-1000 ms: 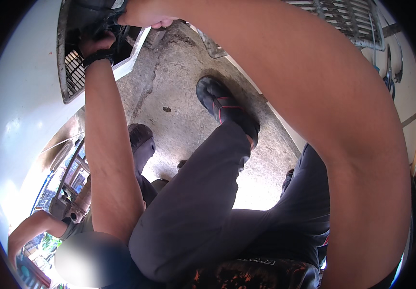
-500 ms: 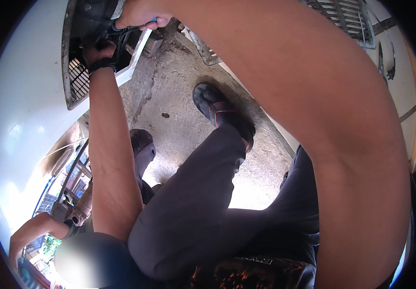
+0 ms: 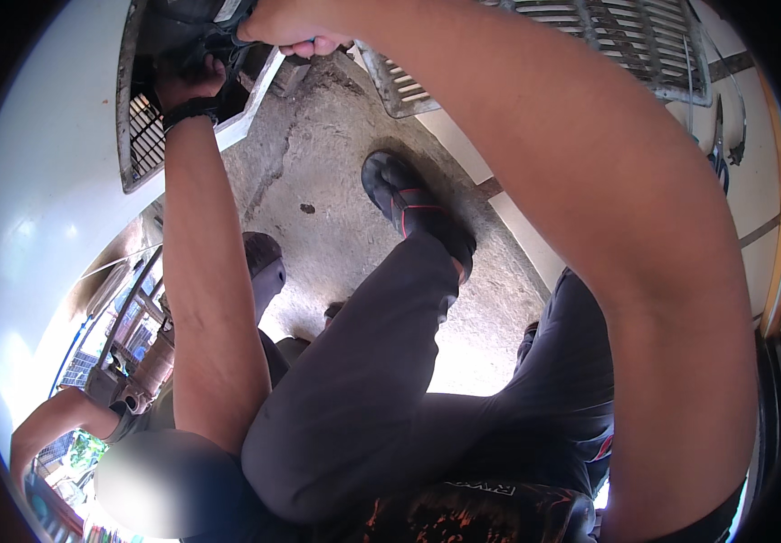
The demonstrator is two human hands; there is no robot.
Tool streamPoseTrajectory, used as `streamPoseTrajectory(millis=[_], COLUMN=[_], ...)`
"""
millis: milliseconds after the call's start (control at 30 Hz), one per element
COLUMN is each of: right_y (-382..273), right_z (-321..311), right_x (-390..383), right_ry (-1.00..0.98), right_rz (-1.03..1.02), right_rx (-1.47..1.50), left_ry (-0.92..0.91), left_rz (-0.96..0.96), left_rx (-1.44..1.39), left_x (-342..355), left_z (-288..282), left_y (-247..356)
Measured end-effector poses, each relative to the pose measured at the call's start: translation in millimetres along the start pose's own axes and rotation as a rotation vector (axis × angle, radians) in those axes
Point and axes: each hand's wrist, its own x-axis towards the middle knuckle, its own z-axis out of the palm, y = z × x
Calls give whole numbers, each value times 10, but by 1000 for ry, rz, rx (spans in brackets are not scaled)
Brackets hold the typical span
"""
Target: The person removes a ventilation grate from a chest freezer using a screwdriver, manipulates internal wiring, and removes a small electrical component.
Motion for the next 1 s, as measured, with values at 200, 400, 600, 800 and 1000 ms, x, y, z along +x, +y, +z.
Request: streamPoseTrajectory(millis=[200,400,600,800,1000], right_y=[-355,-571,-347,-495,-426], right_z=[-215,-428,-361,-175,-98], right_x=[54,19,188,87,130], right_ry=[-53,-87,46,85,83], right_rz=[28,-23,-217,-196,-221], right_rx=[-298,-703,-880,-865,-778], left_ry=[-157,-176,-231,-101,-124], left_rz=[163,331,343,353,256], left_rx=[-38,-25,0,0,3], left_x=[380,321,415,458,535], left_z=[-296,-202,-88,-174,-201], left_y=[131,-20,-111,-49,-106])
